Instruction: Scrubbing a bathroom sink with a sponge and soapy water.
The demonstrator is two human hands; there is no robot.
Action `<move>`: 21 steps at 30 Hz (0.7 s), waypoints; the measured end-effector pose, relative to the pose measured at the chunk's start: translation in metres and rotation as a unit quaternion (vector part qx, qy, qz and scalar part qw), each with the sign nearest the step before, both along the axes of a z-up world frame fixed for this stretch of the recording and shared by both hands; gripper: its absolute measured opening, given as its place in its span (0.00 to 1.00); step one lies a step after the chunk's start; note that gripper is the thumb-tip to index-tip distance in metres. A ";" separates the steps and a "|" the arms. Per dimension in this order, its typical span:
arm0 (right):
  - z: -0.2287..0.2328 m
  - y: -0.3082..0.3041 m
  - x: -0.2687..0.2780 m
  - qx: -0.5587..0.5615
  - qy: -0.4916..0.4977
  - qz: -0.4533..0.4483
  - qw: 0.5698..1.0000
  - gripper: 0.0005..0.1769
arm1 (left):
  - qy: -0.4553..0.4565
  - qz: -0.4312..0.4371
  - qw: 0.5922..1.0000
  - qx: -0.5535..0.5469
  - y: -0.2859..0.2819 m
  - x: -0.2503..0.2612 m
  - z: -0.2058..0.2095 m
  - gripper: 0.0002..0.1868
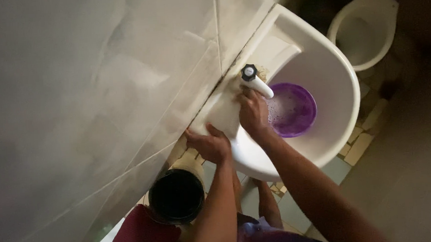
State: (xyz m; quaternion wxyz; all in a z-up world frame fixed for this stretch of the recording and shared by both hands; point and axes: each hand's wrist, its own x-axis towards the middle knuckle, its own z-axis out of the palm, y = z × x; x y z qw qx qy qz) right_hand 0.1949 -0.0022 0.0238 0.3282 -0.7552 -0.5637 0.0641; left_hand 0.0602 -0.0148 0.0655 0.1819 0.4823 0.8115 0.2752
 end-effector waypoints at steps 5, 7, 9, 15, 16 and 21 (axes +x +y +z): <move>-0.023 -0.017 -0.024 -0.035 0.006 -0.018 0.999 0.11 | 0.045 -0.011 0.999 0.018 -0.005 -0.010 -0.019 0.39; -0.027 -0.027 -0.036 -0.057 0.070 -0.035 0.995 0.09 | 0.039 -0.014 0.999 0.034 0.000 -0.007 -0.022 0.39; 0.009 -0.033 -0.053 -0.018 0.012 0.081 0.996 0.08 | 0.010 0.013 0.998 -0.058 0.005 -0.003 -0.023 0.40; 0.014 0.000 -0.023 -0.014 -0.034 -0.064 0.997 0.15 | 0.004 -0.037 0.990 0.133 -0.013 -0.011 -0.042 0.40; -0.015 0.002 -0.024 -0.013 -0.037 -0.066 0.997 0.15 | 0.001 -0.038 0.990 0.135 -0.009 -0.010 -0.046 0.40; -0.110 -0.018 -0.053 0.105 0.340 0.196 0.914 0.12 | 0.034 -0.006 0.998 0.054 -0.004 -0.021 -0.069 0.35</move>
